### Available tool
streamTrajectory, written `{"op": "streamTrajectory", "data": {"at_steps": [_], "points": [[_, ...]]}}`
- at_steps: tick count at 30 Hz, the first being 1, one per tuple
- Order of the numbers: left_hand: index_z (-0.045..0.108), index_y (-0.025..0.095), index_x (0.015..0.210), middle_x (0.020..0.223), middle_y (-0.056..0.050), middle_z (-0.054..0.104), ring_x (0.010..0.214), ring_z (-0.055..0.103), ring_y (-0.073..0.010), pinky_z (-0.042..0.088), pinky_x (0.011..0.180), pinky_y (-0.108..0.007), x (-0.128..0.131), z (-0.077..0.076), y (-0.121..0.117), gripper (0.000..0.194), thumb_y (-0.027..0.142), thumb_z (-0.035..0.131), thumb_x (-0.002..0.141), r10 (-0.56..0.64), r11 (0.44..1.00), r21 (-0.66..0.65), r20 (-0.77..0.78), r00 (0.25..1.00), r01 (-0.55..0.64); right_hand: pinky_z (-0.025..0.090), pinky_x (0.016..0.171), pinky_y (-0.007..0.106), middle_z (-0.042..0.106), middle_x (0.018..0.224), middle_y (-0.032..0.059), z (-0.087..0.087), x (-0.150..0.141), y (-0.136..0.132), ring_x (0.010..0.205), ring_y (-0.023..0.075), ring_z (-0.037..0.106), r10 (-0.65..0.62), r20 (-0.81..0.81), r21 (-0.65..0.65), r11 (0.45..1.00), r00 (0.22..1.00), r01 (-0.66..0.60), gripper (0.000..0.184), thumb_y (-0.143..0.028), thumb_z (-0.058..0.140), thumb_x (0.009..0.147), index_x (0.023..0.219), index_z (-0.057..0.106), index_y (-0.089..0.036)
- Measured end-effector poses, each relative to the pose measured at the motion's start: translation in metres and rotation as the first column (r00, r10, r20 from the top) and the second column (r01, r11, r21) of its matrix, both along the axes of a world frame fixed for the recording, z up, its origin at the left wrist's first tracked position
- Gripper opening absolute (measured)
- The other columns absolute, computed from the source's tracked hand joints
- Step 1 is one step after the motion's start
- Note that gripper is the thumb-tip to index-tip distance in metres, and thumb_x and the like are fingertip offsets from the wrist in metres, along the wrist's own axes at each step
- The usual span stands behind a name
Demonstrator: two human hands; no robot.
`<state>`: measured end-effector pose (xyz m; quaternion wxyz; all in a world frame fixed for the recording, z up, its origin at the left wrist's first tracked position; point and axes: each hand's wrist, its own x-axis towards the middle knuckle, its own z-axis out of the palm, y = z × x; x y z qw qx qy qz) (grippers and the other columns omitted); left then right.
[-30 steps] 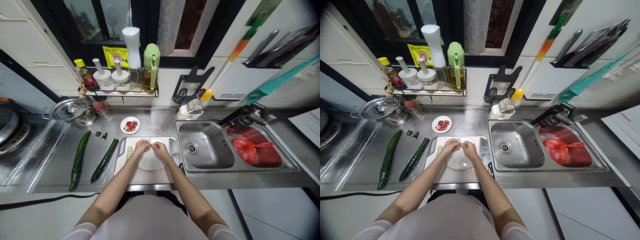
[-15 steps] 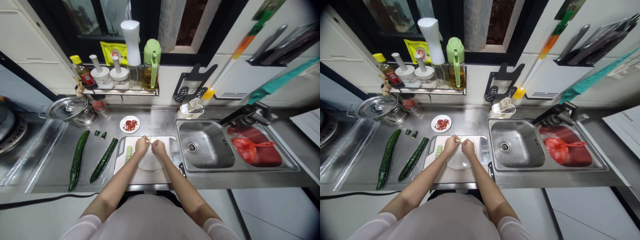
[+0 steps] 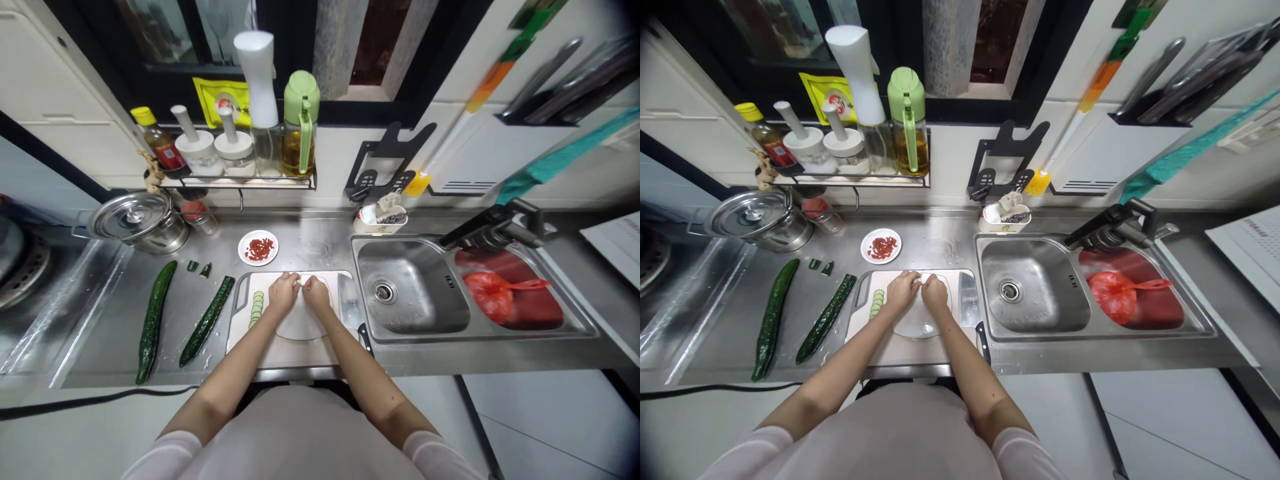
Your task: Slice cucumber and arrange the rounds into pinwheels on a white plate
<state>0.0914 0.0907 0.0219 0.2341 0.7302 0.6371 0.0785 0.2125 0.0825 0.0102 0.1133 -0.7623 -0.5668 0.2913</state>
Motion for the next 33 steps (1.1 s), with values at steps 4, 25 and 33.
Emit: {"op": "streamTrajectory", "data": {"at_steps": [4, 25, 33], "points": [[0.064, 0.028, 0.113, 0.108, -0.006, 0.064, 0.096, 0.06, -0.0211, 0.042, 0.078, -0.029, 0.0, -0.001, -0.001, 0.026, 0.034, 0.05, 0.093, 0.011, 1.0, 0.012, 0.018, 1.0, -0.011, 0.033, 0.064, 0.025, 0.07, 0.088, 0.0095, 0.002, -0.001, 0.001, 0.081, 0.0186, 0.062, 0.008, 0.006, -0.011, 1.0, 1.0, -0.008, 0.014, -0.016, 0.047, 0.088, 0.09, 0.061, -0.015], [0.066, 0.026, 0.112, 0.108, -0.006, 0.064, 0.096, 0.059, -0.0197, 0.04, 0.08, -0.028, -0.001, -0.001, -0.005, 0.025, 0.03, 0.049, 0.093, 0.057, 0.998, 0.02, 0.083, 0.995, -0.058, 0.028, 0.061, 0.025, 0.066, 0.085, 0.0057, 0.007, -0.002, -0.013, 0.079, 0.0187, 0.06, 0.11, 0.095, -0.025, 0.994, 0.989, -0.108, 0.016, -0.025, 0.045, 0.094, 0.106, 0.053, -0.017], [0.065, 0.027, 0.112, 0.108, -0.006, 0.064, 0.098, 0.059, -0.021, 0.041, 0.079, -0.028, -0.002, -0.004, -0.004, 0.024, 0.03, 0.05, 0.093, 0.04, 0.999, 0.034, 0.065, 0.997, -0.043, 0.028, 0.06, 0.026, 0.068, 0.088, 0.007, 0.007, 0.001, -0.018, 0.081, 0.0195, 0.061, 0.167, 0.138, -0.075, 0.985, 0.976, -0.158, 0.018, -0.026, 0.043, 0.096, 0.109, 0.054, -0.018]]}}
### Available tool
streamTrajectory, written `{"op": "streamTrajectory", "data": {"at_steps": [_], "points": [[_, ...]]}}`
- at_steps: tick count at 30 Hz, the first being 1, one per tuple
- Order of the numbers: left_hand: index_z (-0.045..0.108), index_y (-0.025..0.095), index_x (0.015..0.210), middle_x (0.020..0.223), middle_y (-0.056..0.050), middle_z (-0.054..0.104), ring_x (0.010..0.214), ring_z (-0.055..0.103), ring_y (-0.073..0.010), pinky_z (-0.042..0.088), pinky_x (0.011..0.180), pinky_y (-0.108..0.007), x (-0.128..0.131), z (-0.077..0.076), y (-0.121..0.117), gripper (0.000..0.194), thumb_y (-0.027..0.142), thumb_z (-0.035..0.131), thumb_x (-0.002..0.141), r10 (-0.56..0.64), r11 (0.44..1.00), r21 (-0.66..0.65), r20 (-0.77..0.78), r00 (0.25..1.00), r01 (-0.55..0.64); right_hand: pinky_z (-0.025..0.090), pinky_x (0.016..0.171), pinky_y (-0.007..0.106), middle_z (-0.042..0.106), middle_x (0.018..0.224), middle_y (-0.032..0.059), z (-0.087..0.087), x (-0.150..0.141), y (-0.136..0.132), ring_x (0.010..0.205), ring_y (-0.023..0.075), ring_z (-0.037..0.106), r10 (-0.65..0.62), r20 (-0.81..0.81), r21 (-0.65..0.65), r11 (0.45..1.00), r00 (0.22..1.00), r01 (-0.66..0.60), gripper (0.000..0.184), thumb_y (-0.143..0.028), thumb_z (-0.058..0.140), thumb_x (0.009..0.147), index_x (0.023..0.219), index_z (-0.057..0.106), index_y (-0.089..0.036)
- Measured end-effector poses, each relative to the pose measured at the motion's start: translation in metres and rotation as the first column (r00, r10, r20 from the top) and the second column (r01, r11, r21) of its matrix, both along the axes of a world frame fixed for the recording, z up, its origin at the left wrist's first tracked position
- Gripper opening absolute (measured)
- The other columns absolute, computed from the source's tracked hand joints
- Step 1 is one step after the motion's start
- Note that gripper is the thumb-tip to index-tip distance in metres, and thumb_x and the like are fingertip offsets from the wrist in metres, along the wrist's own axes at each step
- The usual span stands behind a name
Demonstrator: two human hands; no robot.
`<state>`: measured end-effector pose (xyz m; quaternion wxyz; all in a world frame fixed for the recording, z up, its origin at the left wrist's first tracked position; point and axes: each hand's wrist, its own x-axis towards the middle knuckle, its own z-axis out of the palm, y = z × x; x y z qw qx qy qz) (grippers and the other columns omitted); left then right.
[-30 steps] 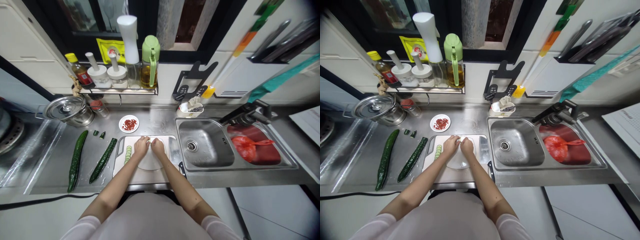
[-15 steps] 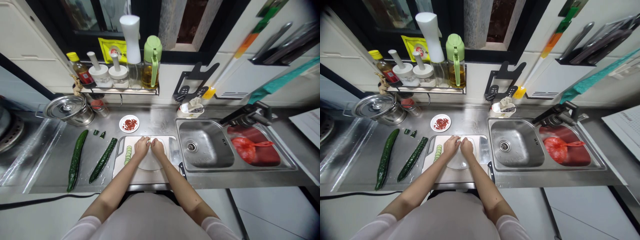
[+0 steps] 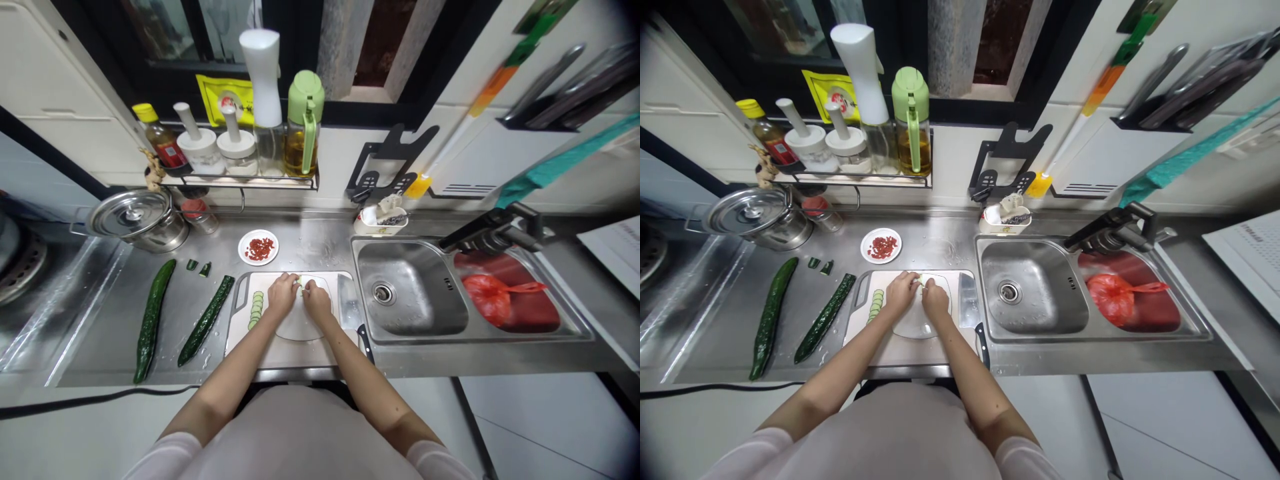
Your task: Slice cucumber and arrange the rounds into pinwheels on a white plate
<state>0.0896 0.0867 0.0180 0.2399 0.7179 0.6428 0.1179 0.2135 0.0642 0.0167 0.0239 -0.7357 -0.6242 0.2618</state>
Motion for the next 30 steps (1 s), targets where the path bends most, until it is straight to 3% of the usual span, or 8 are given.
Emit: {"op": "streamTrajectory", "data": {"at_steps": [21, 26, 30], "points": [[0.066, 0.026, 0.108, 0.103, -0.005, 0.066, 0.094, 0.06, -0.0196, 0.041, 0.077, -0.027, 0.0, 0.0, -0.001, 0.022, 0.028, 0.054, 0.091, 0.025, 0.999, 0.039, 0.042, 0.999, -0.027, 0.027, 0.061, 0.026, 0.067, 0.084, 0.0065, 0.002, 0.004, 0.001, 0.077, 0.0178, 0.059, -0.016, -0.042, 0.044, 0.999, 0.999, 0.018, 0.018, -0.027, 0.044, 0.095, 0.104, 0.057, -0.017], [0.068, 0.025, 0.105, 0.094, -0.004, 0.067, 0.086, 0.06, -0.0183, 0.041, 0.074, -0.026, -0.018, 0.008, -0.012, 0.021, 0.03, 0.056, 0.088, 0.146, 0.982, 0.093, 0.175, 0.974, -0.164, 0.027, 0.059, 0.025, 0.062, 0.072, 0.0018, 0.005, 0.019, -0.009, 0.068, 0.0165, 0.055, -0.087, -0.17, 0.164, 0.98, 0.982, 0.115, 0.021, -0.029, 0.043, 0.093, 0.096, 0.06, -0.019], [0.069, 0.021, 0.099, 0.085, -0.003, 0.066, 0.08, 0.06, -0.0174, 0.041, 0.072, -0.026, -0.049, 0.009, -0.039, 0.021, 0.032, 0.056, 0.087, 0.262, 0.949, 0.105, 0.257, 0.93, -0.296, 0.028, 0.058, 0.024, 0.056, 0.062, -0.0006, 0.006, 0.042, -0.022, 0.061, 0.0152, 0.051, -0.125, -0.258, 0.233, 0.954, 0.958, 0.187, 0.022, -0.03, 0.043, 0.088, 0.09, 0.062, -0.019]]}}
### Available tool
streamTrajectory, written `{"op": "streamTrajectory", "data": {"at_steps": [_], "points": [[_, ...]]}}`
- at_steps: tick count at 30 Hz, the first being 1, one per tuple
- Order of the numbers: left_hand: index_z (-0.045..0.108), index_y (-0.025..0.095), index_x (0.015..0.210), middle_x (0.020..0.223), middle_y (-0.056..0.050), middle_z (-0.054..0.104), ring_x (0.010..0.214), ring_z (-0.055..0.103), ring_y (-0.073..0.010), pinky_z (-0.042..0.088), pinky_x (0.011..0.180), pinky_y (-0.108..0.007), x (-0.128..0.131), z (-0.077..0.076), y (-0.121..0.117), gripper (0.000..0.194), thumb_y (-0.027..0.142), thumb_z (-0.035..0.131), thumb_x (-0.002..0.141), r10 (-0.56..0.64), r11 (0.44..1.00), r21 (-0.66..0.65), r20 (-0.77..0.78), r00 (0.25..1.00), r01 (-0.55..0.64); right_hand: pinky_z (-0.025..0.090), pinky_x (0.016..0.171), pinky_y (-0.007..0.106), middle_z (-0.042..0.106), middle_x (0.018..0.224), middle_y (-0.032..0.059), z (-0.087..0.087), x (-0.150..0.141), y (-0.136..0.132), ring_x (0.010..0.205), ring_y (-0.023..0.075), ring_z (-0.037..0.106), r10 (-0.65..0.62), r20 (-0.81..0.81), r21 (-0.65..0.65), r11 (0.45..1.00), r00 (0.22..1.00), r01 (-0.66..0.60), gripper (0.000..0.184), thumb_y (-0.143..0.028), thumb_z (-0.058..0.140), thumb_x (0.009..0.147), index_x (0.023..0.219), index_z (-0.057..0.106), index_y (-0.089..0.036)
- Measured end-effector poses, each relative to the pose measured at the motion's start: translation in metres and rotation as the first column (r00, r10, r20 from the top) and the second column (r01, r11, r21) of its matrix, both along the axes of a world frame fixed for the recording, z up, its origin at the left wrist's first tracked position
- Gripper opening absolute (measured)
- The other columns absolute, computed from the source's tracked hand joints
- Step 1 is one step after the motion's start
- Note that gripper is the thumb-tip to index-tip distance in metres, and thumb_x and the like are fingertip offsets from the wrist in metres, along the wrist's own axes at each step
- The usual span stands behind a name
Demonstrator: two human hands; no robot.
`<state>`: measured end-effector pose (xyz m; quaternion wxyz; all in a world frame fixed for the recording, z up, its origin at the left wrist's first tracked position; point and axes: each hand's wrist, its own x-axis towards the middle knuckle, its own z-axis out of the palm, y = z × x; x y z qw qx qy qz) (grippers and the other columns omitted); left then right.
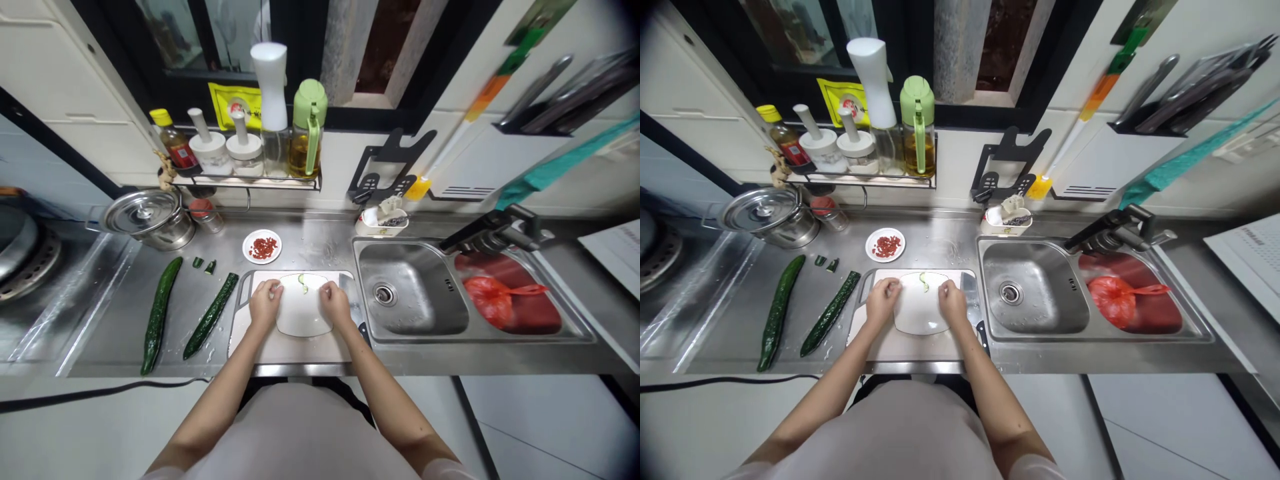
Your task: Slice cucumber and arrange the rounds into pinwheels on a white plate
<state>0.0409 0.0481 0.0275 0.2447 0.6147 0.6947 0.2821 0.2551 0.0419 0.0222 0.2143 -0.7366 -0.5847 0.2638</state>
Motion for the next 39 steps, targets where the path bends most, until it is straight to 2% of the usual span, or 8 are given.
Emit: {"op": "streamTrajectory", "data": {"at_steps": [2, 7, 13, 19, 28, 39], "points": [[0.069, 0.021, 0.099, 0.084, -0.003, 0.065, 0.077, 0.06, -0.017, 0.041, 0.07, -0.026, -0.017, -0.002, -0.018, 0.023, 0.034, 0.056, 0.086, 0.07, 0.998, -0.002, 0.015, 0.997, -0.07, 0.028, 0.057, 0.024, 0.056, 0.061, -0.001, 0.001, 0.01, -0.008, 0.059, 0.0146, 0.049, -0.013, -0.026, 0.02, 1.0, 1.0, 0.013, 0.022, -0.03, 0.044, 0.086, 0.087, 0.063, -0.019], [0.069, 0.021, 0.1, 0.084, -0.003, 0.065, 0.07, 0.057, -0.0157, 0.04, 0.066, -0.026, -0.052, -0.012, -0.061, 0.027, 0.038, 0.054, 0.085, 0.145, 0.987, -0.071, -0.001, 0.989, -0.145, 0.028, 0.056, 0.024, 0.053, 0.058, -0.0015, 0.004, 0.021, -0.026, 0.056, 0.0142, 0.048, -0.028, -0.057, 0.059, 0.998, 0.998, 0.031, 0.024, -0.034, 0.044, 0.084, 0.083, 0.063, -0.019], [0.068, 0.021, 0.099, 0.082, -0.003, 0.065, 0.076, 0.059, -0.0193, 0.038, 0.068, -0.027, -0.07, -0.023, -0.088, 0.028, 0.04, 0.052, 0.086, 0.165, 0.978, -0.11, -0.103, 0.981, -0.177, 0.029, 0.055, 0.023, 0.052, 0.057, -0.0019, 0.006, 0.018, -0.043, 0.056, 0.0142, 0.048, -0.018, -0.084, 0.108, 0.994, 0.996, 0.027, 0.026, -0.037, 0.043, 0.084, 0.081, 0.062, -0.019], [0.065, 0.019, 0.103, 0.086, -0.004, 0.066, 0.082, 0.062, -0.0214, 0.04, 0.075, -0.03, -0.071, -0.027, -0.094, 0.03, 0.04, 0.053, 0.085, 0.136, 0.976, -0.145, -0.164, 0.977, -0.16, 0.03, 0.055, 0.024, 0.051, 0.056, -0.0025, 0.008, 0.017, -0.052, 0.054, 0.014, 0.047, -0.007, -0.097, 0.137, 0.99, 0.995, 0.021, 0.025, -0.037, 0.044, 0.083, 0.079, 0.061, -0.019], [0.062, 0.019, 0.104, 0.09, -0.006, 0.066, 0.09, 0.062, -0.0239, 0.038, 0.084, -0.034, -0.059, -0.023, -0.089, 0.032, 0.044, 0.056, 0.084, 0.095, 0.962, -0.222, -0.272, 0.958, -0.158, 0.031, 0.054, 0.024, 0.049, 0.054, -0.0027, 0.011, 0.016, -0.059, 0.053, 0.0149, 0.048, -0.005, -0.112, 0.16, 0.987, 0.994, 0.023, 0.027, -0.041, 0.044, 0.081, 0.076, 0.059, -0.02], [0.058, 0.019, 0.095, 0.087, -0.004, 0.065, 0.083, 0.061, -0.0207, 0.038, 0.075, -0.03, -0.056, -0.024, -0.091, 0.02, 0.036, 0.057, 0.084, 0.125, 0.971, -0.174, -0.228, 0.966, -0.166, 0.031, 0.053, 0.025, 0.048, 0.051, -0.0034, 0.013, 0.014, -0.062, 0.052, 0.0154, 0.048, 0.003, -0.117, 0.125, 0.992, 0.993, 0.012, 0.027, -0.042, 0.045, 0.08, 0.076, 0.06, -0.02]]}}
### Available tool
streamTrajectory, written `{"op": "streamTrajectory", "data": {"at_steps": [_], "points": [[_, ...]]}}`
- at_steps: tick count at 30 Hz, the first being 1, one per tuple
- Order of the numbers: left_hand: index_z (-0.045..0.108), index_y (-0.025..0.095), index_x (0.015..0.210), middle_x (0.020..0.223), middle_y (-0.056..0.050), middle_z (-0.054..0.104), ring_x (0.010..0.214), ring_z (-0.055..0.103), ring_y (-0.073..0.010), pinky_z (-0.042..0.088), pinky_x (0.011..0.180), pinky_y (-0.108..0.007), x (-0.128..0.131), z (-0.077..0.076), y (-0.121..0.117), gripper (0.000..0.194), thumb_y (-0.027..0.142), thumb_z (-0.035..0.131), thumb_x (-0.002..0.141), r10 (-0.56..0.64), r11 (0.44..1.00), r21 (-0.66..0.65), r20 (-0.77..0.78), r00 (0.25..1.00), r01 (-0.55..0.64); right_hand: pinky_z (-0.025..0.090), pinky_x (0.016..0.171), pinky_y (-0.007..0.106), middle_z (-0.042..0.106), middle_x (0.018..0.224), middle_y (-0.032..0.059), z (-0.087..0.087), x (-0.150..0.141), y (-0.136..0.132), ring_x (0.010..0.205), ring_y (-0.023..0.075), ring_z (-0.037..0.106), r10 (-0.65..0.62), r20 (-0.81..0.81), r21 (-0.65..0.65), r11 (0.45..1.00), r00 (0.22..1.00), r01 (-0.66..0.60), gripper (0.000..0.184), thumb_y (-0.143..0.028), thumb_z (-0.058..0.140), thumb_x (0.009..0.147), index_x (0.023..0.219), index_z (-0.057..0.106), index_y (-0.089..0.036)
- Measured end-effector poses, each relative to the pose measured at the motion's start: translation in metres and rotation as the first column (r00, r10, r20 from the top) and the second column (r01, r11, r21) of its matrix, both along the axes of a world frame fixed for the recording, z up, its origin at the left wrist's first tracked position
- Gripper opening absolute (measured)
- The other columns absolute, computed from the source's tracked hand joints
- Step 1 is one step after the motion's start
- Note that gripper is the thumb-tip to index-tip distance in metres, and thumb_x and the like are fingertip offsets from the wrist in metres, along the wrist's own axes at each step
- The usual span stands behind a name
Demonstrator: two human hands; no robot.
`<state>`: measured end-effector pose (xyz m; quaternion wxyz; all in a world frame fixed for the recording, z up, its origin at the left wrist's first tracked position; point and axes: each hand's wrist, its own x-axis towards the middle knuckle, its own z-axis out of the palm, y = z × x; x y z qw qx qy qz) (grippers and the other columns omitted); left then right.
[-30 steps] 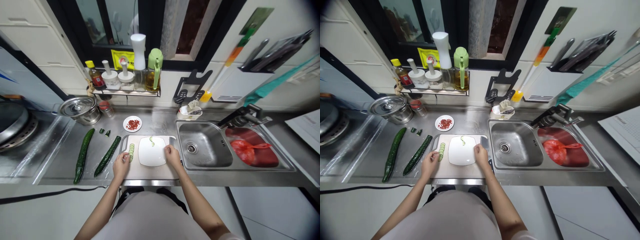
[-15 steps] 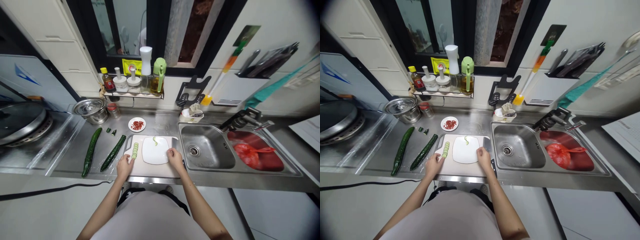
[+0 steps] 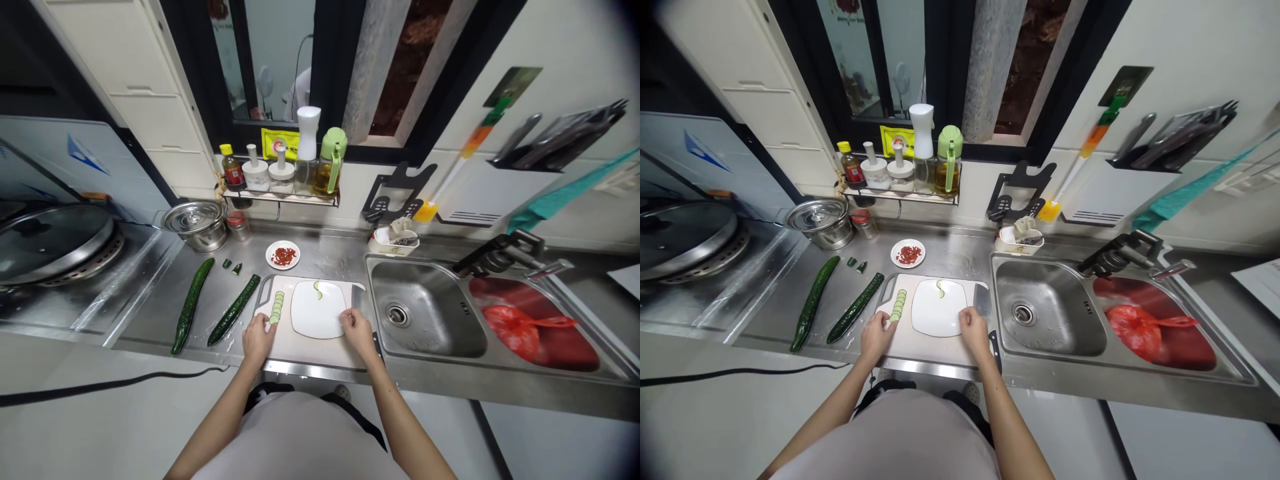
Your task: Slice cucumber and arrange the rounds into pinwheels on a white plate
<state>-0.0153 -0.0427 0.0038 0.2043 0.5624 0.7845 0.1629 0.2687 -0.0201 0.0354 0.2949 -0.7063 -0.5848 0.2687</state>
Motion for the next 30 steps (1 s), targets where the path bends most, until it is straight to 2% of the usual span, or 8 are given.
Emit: {"op": "streamTrajectory", "data": {"at_steps": [12, 17, 20, 22, 24, 26, 28, 30], "points": [[0.055, 0.021, 0.082, 0.083, -0.002, 0.062, 0.081, 0.061, -0.0188, 0.039, 0.071, -0.026, 0.007, -0.005, 0.002, 0.002, 0.021, 0.054, 0.081, -0.037, 0.991, 0.131, 0.126, 0.991, 0.02, 0.033, 0.052, 0.026, 0.047, 0.049, -0.0029, -0.002, -0.003, -0.004, 0.05, 0.0166, 0.048, 0.017, -0.072, 0.026, 1.0, 0.997, -0.016, 0.028, -0.045, 0.044, 0.079, 0.071, 0.057, -0.022], [0.055, 0.022, 0.077, 0.076, 0.0, 0.061, 0.074, 0.059, -0.0171, 0.04, 0.069, -0.026, 0.013, -0.003, 0.003, 0.008, 0.015, 0.052, 0.078, -0.015, 0.99, 0.143, 0.219, 0.976, -0.017, 0.033, 0.051, 0.027, 0.045, 0.048, -0.003, 0.001, -0.002, -0.002, 0.048, 0.0168, 0.046, 0.004, -0.092, 0.07, 0.998, 0.996, 0.002, 0.029, -0.048, 0.045, 0.078, 0.069, 0.056, -0.023], [0.062, 0.022, 0.082, 0.073, 0.0, 0.062, 0.067, 0.057, -0.0158, 0.043, 0.067, -0.026, 0.015, -0.003, 0.003, 0.008, 0.022, 0.056, 0.077, 0.03, 0.984, 0.155, 0.344, 0.938, -0.088, 0.033, 0.051, 0.027, 0.045, 0.048, -0.003, 0.003, -0.004, -0.002, 0.048, 0.0167, 0.045, 0.016, -0.098, 0.077, 0.997, 0.995, -0.008, 0.029, -0.048, 0.045, 0.079, 0.07, 0.056, -0.023], [0.066, 0.019, 0.083, 0.069, 0.0, 0.061, 0.063, 0.056, -0.0152, 0.044, 0.063, -0.027, 0.016, 0.0, 0.006, 0.016, 0.033, 0.062, 0.075, 0.074, 0.976, 0.142, 0.487, 0.87, -0.163, 0.033, 0.051, 0.027, 0.044, 0.048, -0.0035, 0.004, -0.008, -0.002, 0.048, 0.0163, 0.045, 0.025, -0.099, 0.079, 0.997, 0.995, -0.017, 0.028, -0.047, 0.045, 0.079, 0.07, 0.056, -0.023], [0.067, 0.016, 0.078, 0.065, 0.0, 0.06, 0.061, 0.055, -0.0145, 0.044, 0.061, -0.027, 0.018, 0.008, 0.013, 0.032, 0.046, 0.069, 0.068, 0.093, 0.971, 0.106, 0.652, 0.753, -0.212, 0.033, 0.051, 0.026, 0.043, 0.048, -0.0041, 0.008, -0.014, 0.001, 0.049, 0.0157, 0.046, 0.041, -0.098, 0.083, 0.996, 0.994, -0.033, 0.028, -0.046, 0.046, 0.08, 0.07, 0.057, -0.022], [0.068, 0.015, 0.076, 0.066, -0.001, 0.062, 0.063, 0.056, -0.014, 0.046, 0.064, -0.027, 0.022, 0.024, 0.022, 0.042, 0.052, 0.076, 0.057, 0.061, 0.979, 0.08, 0.768, 0.637, -0.19, 0.035, 0.052, 0.025, 0.045, 0.05, -0.0041, 0.018, -0.023, 0.006, 0.05, 0.0152, 0.048, 0.085, -0.104, 0.093, 0.993, 0.991, -0.075, 0.028, -0.045, 0.047, 0.082, 0.074, 0.059, -0.021], [0.069, 0.014, 0.078, 0.068, -0.002, 0.063, 0.063, 0.055, -0.0133, 0.045, 0.065, -0.027, 0.027, 0.047, 0.033, 0.046, 0.054, 0.077, 0.055, 0.008, 0.989, 0.081, 0.812, 0.584, -0.125, 0.039, 0.056, 0.025, 0.055, 0.058, -0.0019, 0.035, -0.034, 0.013, 0.056, 0.0155, 0.053, 0.168, -0.125, 0.122, 0.981, 0.978, -0.153, 0.026, -0.043, 0.049, 0.084, 0.081, 0.062, -0.021], [0.069, 0.015, 0.078, 0.071, -0.003, 0.064, 0.065, 0.055, -0.0133, 0.045, 0.066, -0.027, 0.033, 0.071, 0.043, 0.044, 0.052, 0.076, 0.057, -0.07, 0.988, 0.136, 0.807, 0.586, -0.07, 0.045, 0.065, 0.027, 0.065, 0.078, 0.0023, 0.057, -0.044, 0.02, 0.068, 0.016, 0.058, 0.267, -0.14, 0.202, 0.95, 0.954, -0.236, 0.024, -0.04, 0.051, 0.085, 0.09, 0.064, -0.02]]}}
